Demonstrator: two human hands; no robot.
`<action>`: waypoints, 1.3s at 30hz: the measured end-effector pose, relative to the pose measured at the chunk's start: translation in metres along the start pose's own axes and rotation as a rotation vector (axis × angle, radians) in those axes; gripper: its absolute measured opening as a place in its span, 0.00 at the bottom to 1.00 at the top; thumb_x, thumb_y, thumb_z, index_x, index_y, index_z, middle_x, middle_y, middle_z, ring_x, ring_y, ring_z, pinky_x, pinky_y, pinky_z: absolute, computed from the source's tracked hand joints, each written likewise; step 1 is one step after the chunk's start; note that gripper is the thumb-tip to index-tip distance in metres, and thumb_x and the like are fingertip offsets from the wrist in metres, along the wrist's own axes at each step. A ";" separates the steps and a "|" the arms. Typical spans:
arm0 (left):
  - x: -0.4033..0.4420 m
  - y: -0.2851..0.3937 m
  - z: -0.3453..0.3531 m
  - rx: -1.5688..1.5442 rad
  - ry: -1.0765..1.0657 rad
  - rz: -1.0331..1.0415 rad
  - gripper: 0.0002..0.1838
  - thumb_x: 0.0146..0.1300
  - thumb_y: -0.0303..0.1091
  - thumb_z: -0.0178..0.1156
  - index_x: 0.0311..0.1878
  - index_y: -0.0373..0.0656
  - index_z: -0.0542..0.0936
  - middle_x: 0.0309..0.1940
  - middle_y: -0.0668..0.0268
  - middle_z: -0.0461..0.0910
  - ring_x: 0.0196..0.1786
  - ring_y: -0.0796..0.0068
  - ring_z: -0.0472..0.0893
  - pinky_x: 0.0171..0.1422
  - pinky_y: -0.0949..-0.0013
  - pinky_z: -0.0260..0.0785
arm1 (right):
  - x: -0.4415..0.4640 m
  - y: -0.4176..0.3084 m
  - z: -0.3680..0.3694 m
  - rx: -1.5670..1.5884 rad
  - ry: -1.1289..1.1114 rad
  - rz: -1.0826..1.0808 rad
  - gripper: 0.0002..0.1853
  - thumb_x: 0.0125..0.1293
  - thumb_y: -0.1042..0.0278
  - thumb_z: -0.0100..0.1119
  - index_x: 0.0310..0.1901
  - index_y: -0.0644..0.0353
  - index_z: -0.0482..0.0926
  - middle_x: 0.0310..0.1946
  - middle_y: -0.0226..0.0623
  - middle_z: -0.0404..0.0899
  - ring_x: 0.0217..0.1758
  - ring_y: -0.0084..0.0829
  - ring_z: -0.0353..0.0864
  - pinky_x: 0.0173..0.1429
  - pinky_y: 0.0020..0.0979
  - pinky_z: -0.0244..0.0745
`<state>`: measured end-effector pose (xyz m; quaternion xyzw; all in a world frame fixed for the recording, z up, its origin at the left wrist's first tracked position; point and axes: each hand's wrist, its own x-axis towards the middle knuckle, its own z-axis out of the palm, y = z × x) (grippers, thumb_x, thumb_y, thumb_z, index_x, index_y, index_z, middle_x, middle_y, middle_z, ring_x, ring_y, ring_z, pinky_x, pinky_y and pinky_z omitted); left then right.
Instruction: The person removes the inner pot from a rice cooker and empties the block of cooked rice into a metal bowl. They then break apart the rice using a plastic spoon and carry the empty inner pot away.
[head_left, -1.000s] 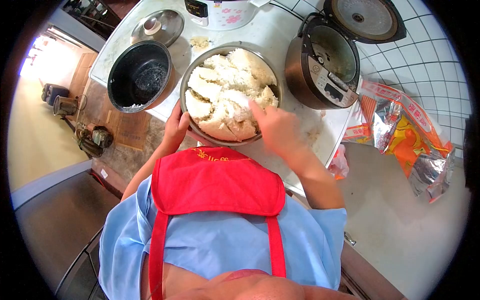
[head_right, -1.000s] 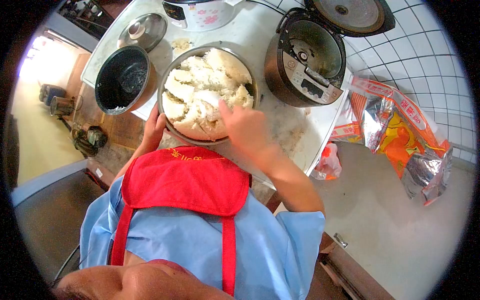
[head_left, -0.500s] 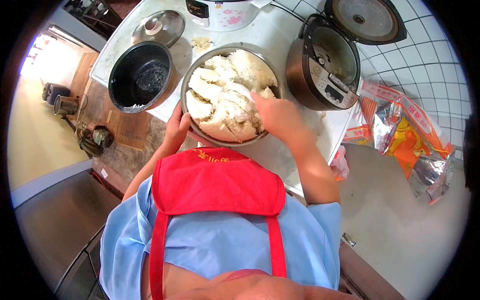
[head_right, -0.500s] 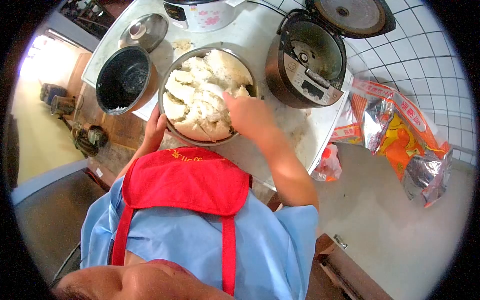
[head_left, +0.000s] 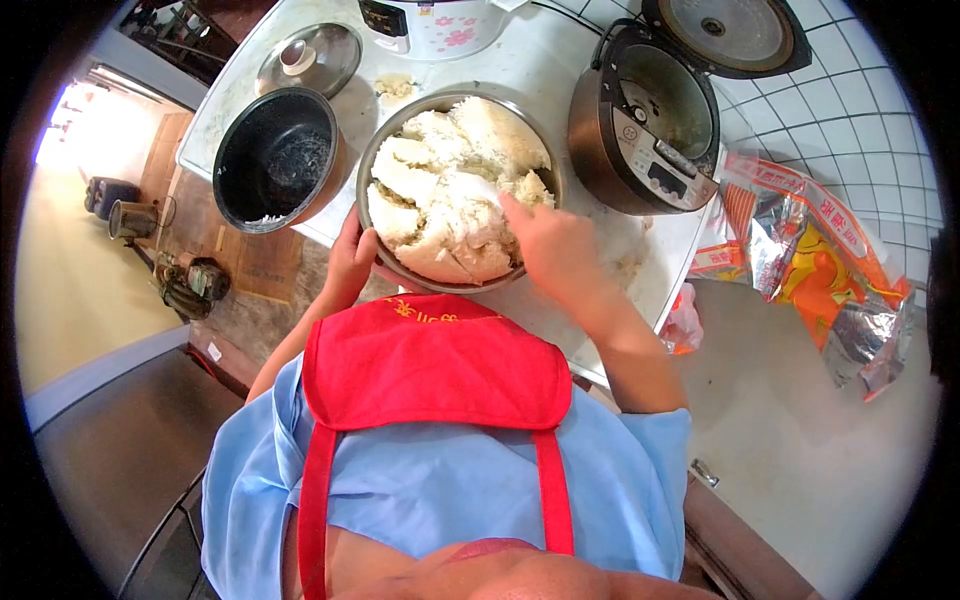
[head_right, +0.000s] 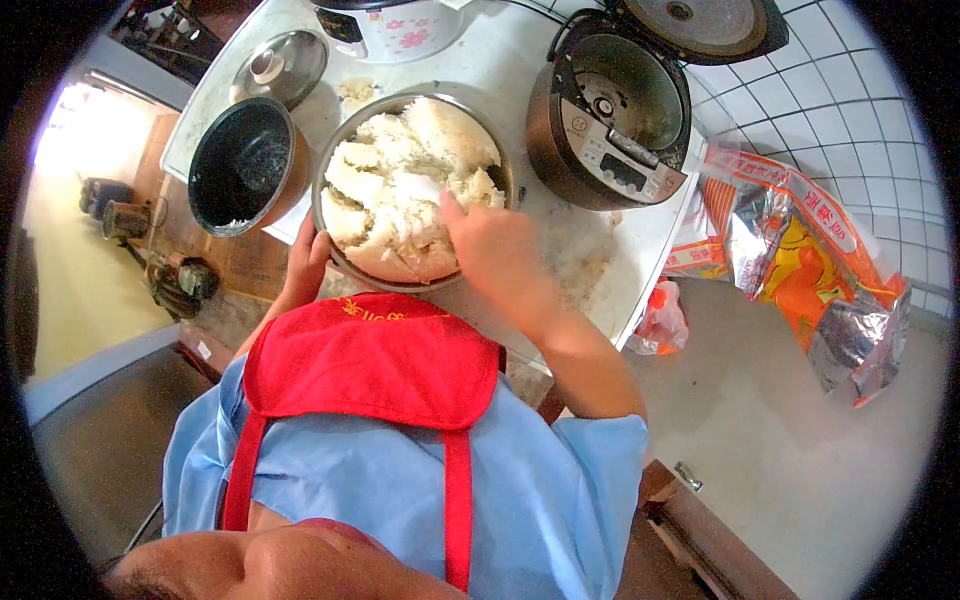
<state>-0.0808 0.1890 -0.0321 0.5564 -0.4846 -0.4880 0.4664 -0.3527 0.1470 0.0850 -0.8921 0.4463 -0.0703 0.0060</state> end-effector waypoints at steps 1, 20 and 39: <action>0.000 0.000 0.000 -0.005 -0.001 -0.004 0.28 0.61 0.32 0.43 0.66 0.34 0.60 0.58 0.55 0.69 0.61 0.66 0.67 0.67 0.68 0.55 | 0.004 0.005 -0.004 -0.008 0.007 0.003 0.16 0.59 0.71 0.50 0.50 0.56 0.75 0.23 0.37 0.77 0.23 0.36 0.80 0.25 0.36 0.75; 0.000 -0.008 -0.004 0.044 0.008 -0.009 0.30 0.61 0.34 0.44 0.67 0.37 0.60 0.58 0.54 0.70 0.60 0.66 0.68 0.66 0.68 0.57 | 0.022 0.034 0.002 0.155 -0.204 -0.076 0.18 0.58 0.72 0.47 0.51 0.49 0.76 0.28 0.42 0.79 0.32 0.43 0.80 0.33 0.42 0.73; 0.003 0.020 -0.006 -0.374 -0.020 -0.268 0.27 0.60 0.27 0.48 0.66 0.41 0.63 0.39 0.70 0.75 0.32 0.83 0.74 0.33 0.79 0.68 | 0.050 0.041 0.001 0.179 -0.452 0.152 0.14 0.60 0.66 0.48 0.44 0.52 0.80 0.37 0.45 0.80 0.41 0.46 0.79 0.44 0.43 0.73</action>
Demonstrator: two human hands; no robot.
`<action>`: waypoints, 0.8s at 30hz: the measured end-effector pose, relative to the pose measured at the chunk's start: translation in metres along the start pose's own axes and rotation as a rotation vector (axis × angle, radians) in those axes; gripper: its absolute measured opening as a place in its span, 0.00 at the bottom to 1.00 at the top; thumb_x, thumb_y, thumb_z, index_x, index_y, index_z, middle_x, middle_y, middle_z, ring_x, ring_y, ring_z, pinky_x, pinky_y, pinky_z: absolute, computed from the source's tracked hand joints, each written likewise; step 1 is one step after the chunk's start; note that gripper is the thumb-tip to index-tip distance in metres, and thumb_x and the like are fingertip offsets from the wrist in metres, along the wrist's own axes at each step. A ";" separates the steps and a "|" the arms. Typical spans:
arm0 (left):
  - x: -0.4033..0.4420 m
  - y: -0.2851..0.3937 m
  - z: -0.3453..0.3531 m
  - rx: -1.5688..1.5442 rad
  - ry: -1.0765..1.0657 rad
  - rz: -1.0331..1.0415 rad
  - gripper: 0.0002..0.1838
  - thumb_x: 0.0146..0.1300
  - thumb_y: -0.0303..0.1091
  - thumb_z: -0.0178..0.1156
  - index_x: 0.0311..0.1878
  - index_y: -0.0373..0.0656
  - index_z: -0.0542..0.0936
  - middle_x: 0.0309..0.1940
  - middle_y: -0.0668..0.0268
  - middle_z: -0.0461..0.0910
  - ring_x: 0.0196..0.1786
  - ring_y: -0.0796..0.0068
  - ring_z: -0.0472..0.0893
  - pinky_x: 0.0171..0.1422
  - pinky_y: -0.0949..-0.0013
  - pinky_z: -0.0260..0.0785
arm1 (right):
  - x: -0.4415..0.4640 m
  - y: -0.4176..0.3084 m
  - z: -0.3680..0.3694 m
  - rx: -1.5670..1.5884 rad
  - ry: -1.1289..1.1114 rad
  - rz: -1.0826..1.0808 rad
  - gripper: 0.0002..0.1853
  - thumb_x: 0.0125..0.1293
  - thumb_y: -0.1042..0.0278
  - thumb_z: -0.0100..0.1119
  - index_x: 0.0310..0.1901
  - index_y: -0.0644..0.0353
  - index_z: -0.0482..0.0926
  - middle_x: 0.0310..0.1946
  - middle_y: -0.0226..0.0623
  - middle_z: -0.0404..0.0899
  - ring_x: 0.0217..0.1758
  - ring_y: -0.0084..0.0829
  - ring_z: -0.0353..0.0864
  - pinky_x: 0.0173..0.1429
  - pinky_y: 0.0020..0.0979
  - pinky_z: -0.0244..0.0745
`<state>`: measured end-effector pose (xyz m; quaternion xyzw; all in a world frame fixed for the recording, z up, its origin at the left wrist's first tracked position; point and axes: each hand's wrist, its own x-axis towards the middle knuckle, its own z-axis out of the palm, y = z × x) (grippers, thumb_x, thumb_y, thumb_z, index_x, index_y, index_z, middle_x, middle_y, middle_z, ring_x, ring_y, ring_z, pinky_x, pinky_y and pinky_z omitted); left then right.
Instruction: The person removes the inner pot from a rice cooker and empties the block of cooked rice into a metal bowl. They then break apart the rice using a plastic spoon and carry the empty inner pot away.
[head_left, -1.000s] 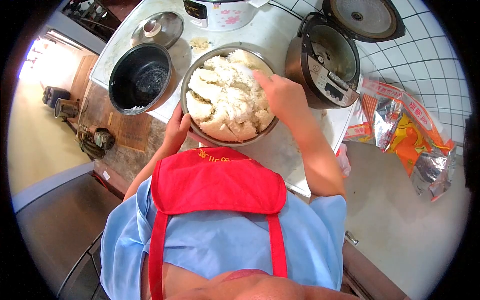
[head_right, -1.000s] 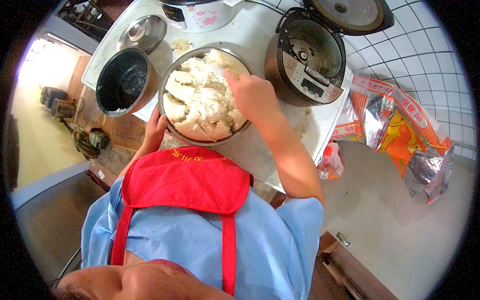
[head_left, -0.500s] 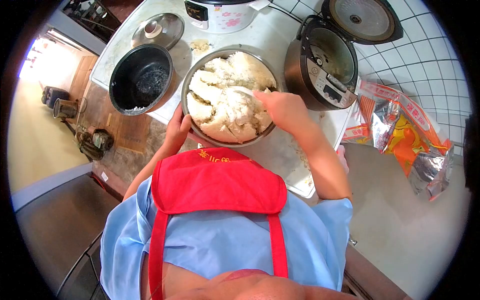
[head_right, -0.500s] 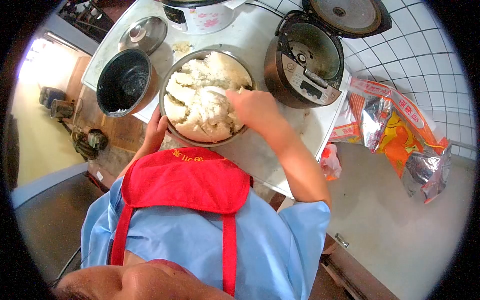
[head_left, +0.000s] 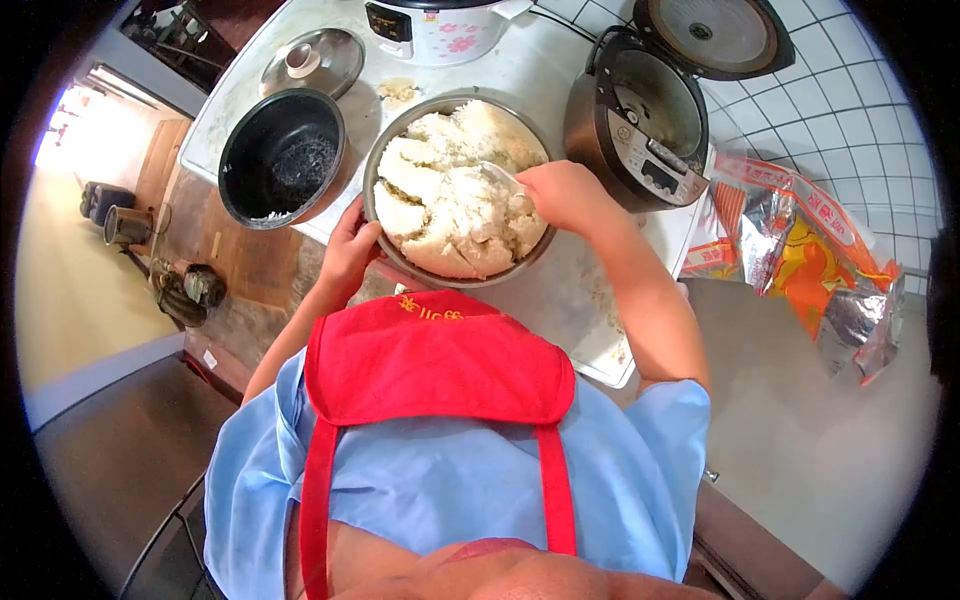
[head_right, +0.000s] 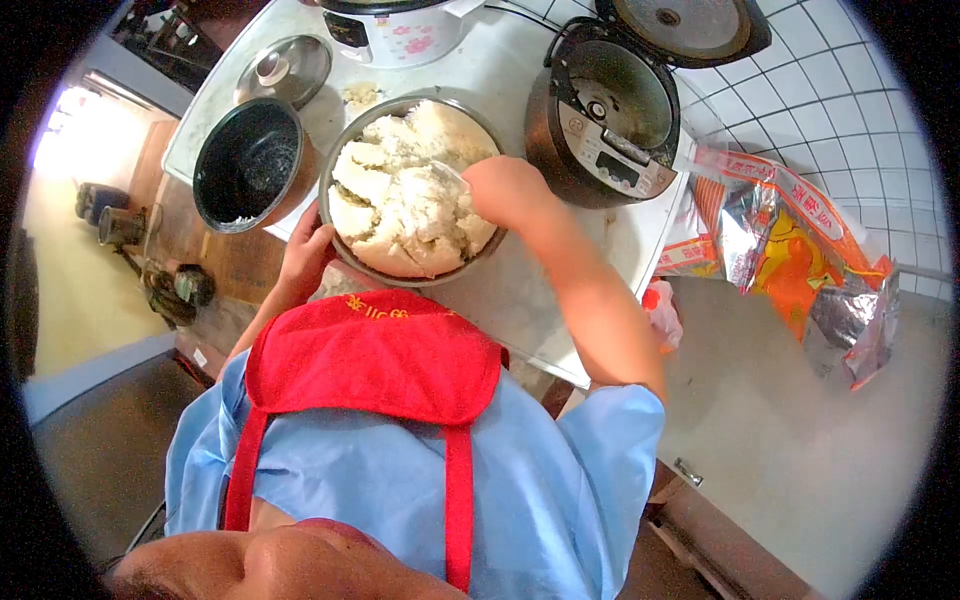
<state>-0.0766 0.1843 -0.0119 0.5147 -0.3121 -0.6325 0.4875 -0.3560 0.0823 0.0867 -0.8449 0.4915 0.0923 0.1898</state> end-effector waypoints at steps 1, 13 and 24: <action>0.000 0.004 0.000 -0.008 -0.019 -0.028 0.28 0.60 0.27 0.48 0.66 0.41 0.63 0.39 0.70 0.75 0.33 0.82 0.75 0.35 0.78 0.68 | 0.003 0.001 -0.001 0.017 -0.040 -0.004 0.13 0.60 0.66 0.48 0.43 0.52 0.81 0.37 0.45 0.80 0.41 0.46 0.79 0.45 0.43 0.73; -0.015 0.062 0.007 1.070 0.060 0.727 0.33 0.56 0.20 0.53 0.67 0.43 0.61 0.57 0.53 0.66 0.52 0.63 0.74 0.53 0.67 0.69 | -0.052 -0.017 -0.008 -0.019 0.384 0.027 0.14 0.64 0.67 0.46 0.49 0.53 0.77 0.36 0.44 0.80 0.42 0.44 0.79 0.44 0.43 0.73; 0.134 0.124 0.021 1.128 -0.372 -0.051 0.30 0.55 0.27 0.54 0.64 0.39 0.65 0.44 0.57 0.77 0.39 0.71 0.78 0.40 0.69 0.72 | -0.068 -0.006 0.108 0.775 0.878 0.218 0.15 0.64 0.63 0.53 0.46 0.65 0.74 0.36 0.46 0.78 0.37 0.45 0.78 0.42 0.38 0.73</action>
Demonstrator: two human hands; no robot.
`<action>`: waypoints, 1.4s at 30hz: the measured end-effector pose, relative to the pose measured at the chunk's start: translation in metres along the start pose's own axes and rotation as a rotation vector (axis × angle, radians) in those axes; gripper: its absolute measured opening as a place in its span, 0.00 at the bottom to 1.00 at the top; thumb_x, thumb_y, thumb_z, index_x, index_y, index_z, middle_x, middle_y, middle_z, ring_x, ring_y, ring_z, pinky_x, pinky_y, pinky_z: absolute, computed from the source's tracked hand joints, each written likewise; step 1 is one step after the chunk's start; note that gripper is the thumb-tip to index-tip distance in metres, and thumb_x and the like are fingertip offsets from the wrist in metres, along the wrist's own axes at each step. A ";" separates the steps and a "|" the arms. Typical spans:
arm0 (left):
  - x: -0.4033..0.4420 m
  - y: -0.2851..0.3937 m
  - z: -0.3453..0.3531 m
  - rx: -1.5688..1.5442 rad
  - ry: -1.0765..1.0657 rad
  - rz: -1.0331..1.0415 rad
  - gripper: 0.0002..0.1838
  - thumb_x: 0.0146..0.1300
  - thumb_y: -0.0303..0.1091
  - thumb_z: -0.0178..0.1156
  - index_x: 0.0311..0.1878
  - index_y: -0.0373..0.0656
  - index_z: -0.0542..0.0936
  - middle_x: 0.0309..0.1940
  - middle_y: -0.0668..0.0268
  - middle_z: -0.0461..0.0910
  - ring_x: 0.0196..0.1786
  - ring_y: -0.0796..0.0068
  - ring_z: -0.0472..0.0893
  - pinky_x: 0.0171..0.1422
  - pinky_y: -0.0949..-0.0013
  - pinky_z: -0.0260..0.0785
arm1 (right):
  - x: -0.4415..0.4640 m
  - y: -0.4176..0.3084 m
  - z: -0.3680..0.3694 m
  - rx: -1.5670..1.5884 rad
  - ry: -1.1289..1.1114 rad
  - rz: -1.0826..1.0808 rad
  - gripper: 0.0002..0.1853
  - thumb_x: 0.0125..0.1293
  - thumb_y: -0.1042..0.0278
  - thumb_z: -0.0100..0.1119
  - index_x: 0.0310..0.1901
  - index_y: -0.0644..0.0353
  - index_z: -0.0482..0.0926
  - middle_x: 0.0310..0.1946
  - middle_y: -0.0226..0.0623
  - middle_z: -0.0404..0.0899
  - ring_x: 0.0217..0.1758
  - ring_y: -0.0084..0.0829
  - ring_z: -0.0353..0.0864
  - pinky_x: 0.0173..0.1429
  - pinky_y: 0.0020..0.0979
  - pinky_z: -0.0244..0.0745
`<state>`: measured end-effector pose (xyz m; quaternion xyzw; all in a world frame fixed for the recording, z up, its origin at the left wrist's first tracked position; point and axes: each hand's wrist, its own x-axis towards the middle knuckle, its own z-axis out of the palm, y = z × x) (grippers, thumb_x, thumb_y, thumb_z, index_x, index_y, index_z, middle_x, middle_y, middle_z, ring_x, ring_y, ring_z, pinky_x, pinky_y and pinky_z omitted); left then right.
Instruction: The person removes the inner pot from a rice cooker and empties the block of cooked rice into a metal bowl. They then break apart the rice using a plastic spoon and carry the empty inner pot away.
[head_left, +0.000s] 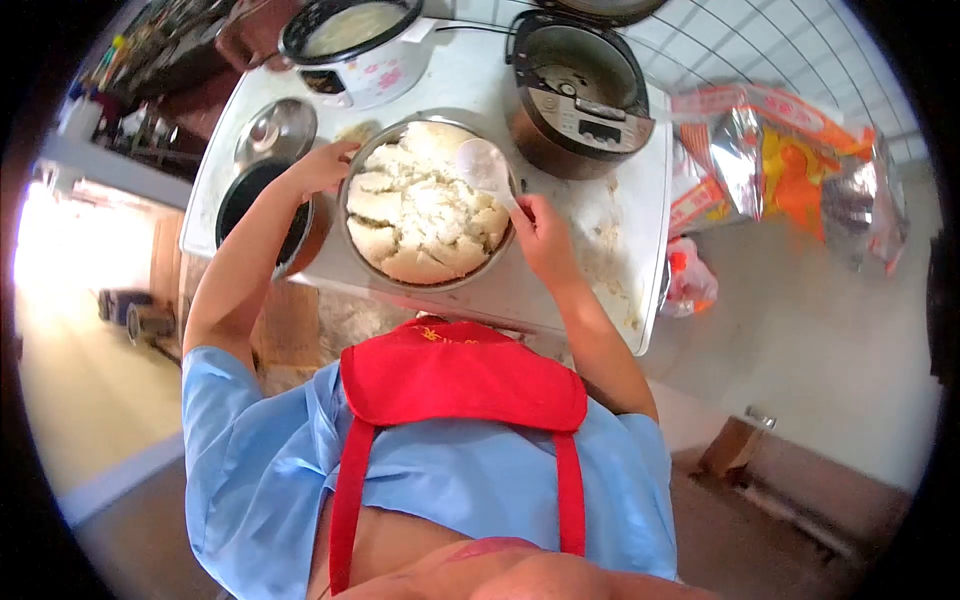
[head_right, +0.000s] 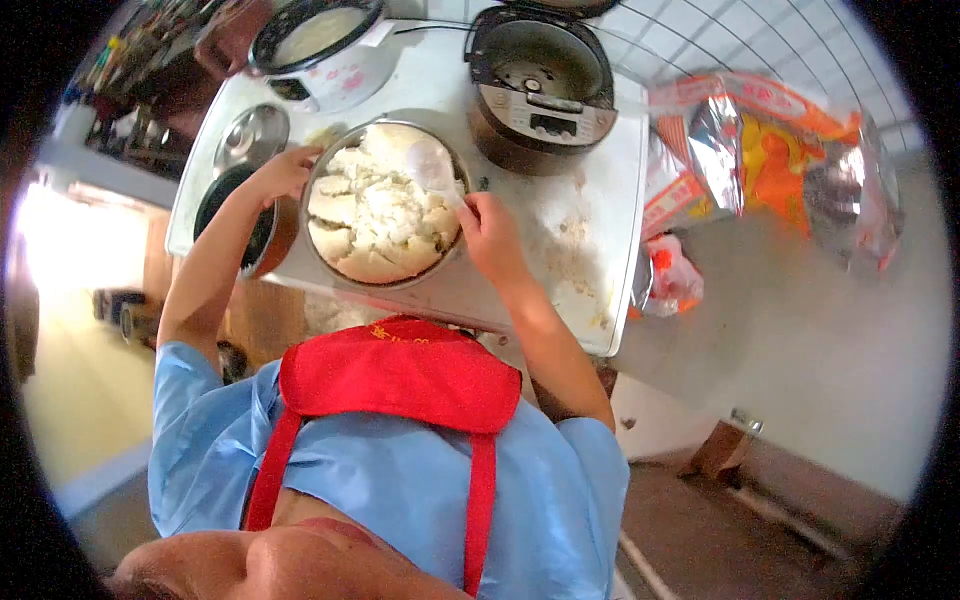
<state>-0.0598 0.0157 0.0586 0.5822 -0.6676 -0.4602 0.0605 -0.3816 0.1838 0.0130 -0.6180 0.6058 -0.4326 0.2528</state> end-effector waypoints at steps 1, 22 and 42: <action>-0.005 0.017 -0.003 0.031 -0.066 -0.033 0.31 0.53 0.29 0.56 0.64 0.39 0.65 0.43 0.59 0.77 0.37 0.73 0.77 0.37 0.70 0.72 | -0.007 0.005 0.003 0.043 0.077 0.042 0.15 0.64 0.62 0.53 0.46 0.66 0.74 0.36 0.46 0.78 0.37 0.43 0.78 0.42 0.37 0.72; 0.037 0.012 0.044 -0.223 -0.914 -0.201 0.19 0.58 0.24 0.54 0.53 0.33 0.72 0.47 0.56 0.79 0.47 0.65 0.81 0.46 0.64 0.77 | -0.154 -0.072 0.057 0.390 0.811 0.627 0.13 0.65 0.61 0.53 0.42 0.62 0.75 0.36 0.38 0.78 0.39 0.31 0.76 0.46 0.32 0.70; -0.395 0.073 0.295 0.380 -1.547 0.186 0.26 0.51 0.21 0.49 0.57 0.31 0.68 0.48 0.51 0.75 0.46 0.57 0.80 0.45 0.54 0.77 | -0.643 -0.346 0.096 0.257 1.469 0.996 0.09 0.68 0.65 0.52 0.44 0.61 0.74 0.36 0.25 0.75 0.40 0.18 0.72 0.43 0.25 0.70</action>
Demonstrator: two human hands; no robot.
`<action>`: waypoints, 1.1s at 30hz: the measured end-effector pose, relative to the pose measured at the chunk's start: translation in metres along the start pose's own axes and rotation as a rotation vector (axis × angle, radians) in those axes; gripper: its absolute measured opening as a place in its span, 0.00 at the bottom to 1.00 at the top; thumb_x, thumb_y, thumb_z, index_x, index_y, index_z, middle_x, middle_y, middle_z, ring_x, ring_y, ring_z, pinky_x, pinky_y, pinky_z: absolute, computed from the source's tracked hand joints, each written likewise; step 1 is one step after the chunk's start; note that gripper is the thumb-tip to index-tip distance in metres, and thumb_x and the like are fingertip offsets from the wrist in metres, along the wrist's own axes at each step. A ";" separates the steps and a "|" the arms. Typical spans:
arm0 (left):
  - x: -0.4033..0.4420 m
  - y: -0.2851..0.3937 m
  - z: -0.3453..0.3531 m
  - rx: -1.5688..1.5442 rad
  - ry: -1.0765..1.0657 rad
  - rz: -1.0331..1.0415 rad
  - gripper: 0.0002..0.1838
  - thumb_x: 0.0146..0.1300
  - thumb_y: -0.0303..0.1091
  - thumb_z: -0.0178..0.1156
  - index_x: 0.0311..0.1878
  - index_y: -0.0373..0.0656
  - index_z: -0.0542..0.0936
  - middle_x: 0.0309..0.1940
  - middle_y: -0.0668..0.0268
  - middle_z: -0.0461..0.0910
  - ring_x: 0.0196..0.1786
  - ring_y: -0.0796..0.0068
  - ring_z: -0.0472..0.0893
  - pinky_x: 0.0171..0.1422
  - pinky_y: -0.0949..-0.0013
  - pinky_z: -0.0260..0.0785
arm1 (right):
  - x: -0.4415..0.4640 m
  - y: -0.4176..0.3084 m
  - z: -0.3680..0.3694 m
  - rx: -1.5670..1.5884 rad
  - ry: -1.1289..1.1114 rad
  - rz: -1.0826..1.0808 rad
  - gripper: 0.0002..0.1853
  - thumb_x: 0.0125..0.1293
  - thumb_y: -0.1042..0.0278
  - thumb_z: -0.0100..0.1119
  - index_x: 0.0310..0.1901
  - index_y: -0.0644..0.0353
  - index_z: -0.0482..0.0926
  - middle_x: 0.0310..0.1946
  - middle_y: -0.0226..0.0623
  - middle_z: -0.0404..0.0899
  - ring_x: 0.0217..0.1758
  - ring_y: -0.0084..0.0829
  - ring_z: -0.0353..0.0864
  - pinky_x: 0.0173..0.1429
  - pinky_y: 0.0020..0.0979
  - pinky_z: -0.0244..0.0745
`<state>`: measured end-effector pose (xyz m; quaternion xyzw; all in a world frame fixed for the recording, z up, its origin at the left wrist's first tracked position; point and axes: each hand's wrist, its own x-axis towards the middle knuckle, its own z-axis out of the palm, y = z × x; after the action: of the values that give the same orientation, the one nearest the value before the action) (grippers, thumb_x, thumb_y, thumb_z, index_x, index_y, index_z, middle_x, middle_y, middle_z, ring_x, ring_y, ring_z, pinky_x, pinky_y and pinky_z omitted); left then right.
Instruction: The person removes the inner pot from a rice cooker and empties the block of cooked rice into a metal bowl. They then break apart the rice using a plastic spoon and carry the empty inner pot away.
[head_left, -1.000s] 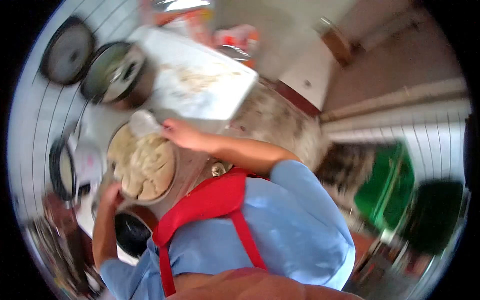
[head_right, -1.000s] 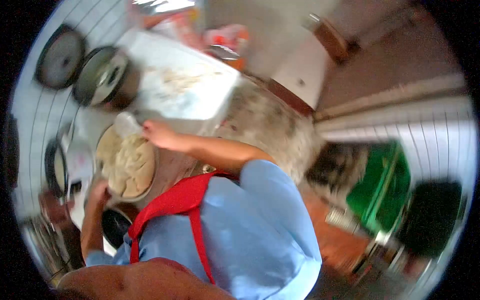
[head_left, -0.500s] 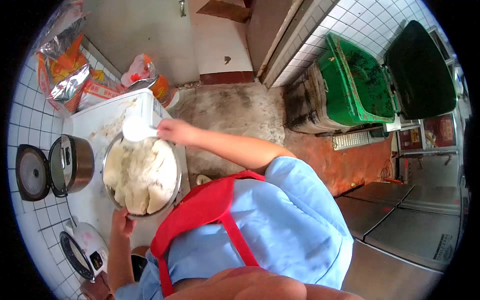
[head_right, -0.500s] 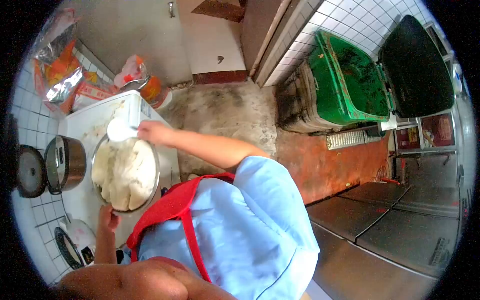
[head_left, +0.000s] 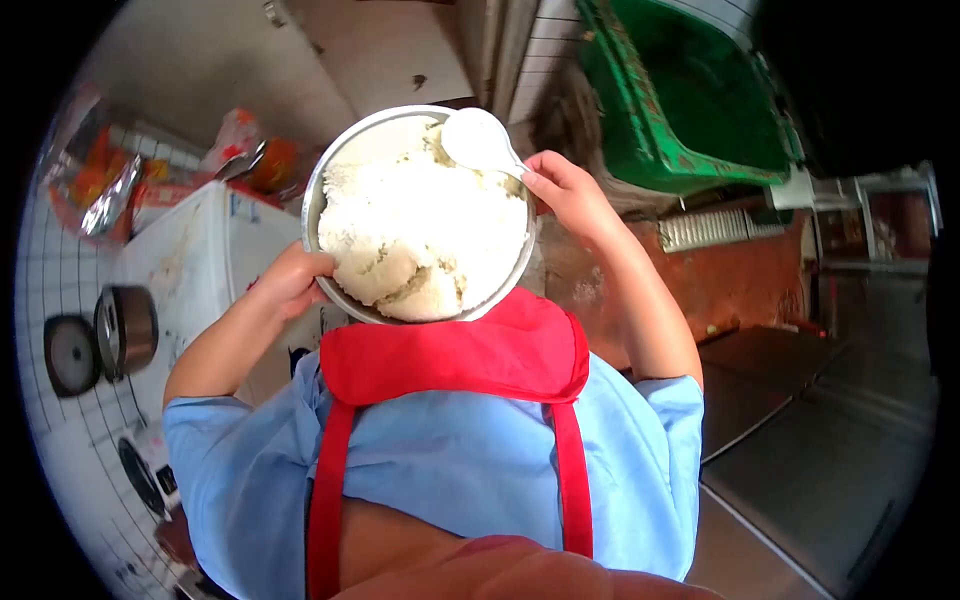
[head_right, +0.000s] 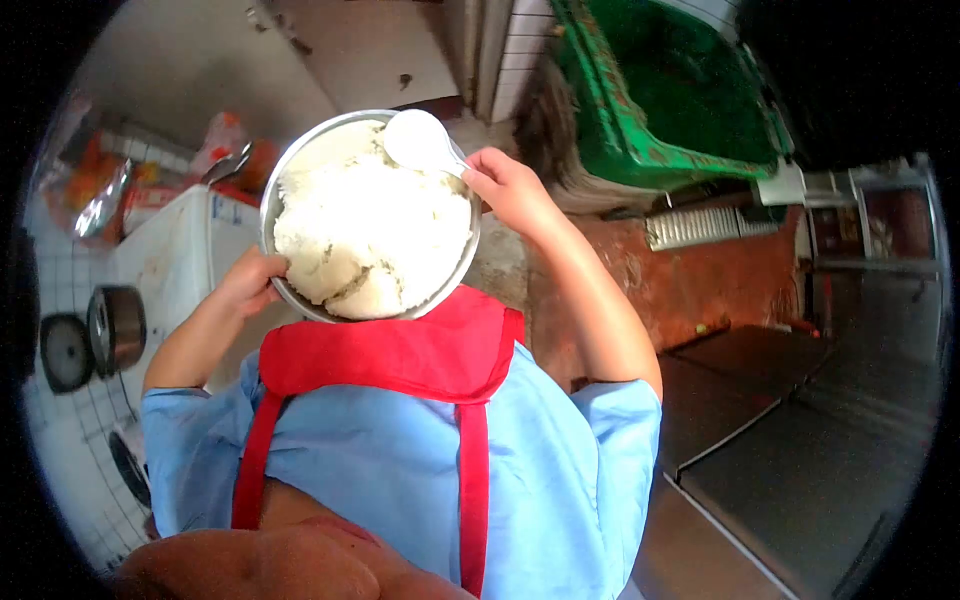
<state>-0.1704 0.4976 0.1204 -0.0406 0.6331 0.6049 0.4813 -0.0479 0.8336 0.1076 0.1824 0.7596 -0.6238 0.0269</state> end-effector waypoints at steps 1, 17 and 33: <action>0.011 0.003 0.015 0.009 -0.033 -0.005 0.25 0.50 0.21 0.50 0.56 0.31 0.69 0.47 0.51 0.76 0.45 0.57 0.80 0.44 0.55 0.78 | -0.011 0.011 -0.018 -0.046 0.042 -0.032 0.09 0.67 0.65 0.53 0.43 0.61 0.75 0.34 0.31 0.77 0.39 0.23 0.75 0.43 0.26 0.71; 0.033 0.037 0.007 0.440 -0.315 0.078 0.26 0.47 0.21 0.52 0.54 0.32 0.70 0.39 0.56 0.78 0.34 0.68 0.81 0.29 0.68 0.78 | -0.104 -0.024 0.043 -0.940 0.408 -0.179 0.06 0.55 0.69 0.55 0.29 0.62 0.77 0.23 0.45 0.78 0.28 0.45 0.79 0.32 0.42 0.73; 0.032 0.015 0.007 0.488 -0.273 0.159 0.24 0.48 0.20 0.51 0.52 0.33 0.72 0.37 0.57 0.79 0.33 0.69 0.81 0.28 0.69 0.76 | -0.073 0.037 0.037 0.029 0.070 -0.006 0.07 0.66 0.70 0.54 0.33 0.63 0.77 0.16 0.24 0.67 0.17 0.13 0.59 0.20 0.19 0.53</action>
<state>-0.1933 0.5238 0.1120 0.2078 0.6904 0.4704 0.5087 0.0252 0.7857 0.0845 0.2020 0.7514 -0.6281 -0.0041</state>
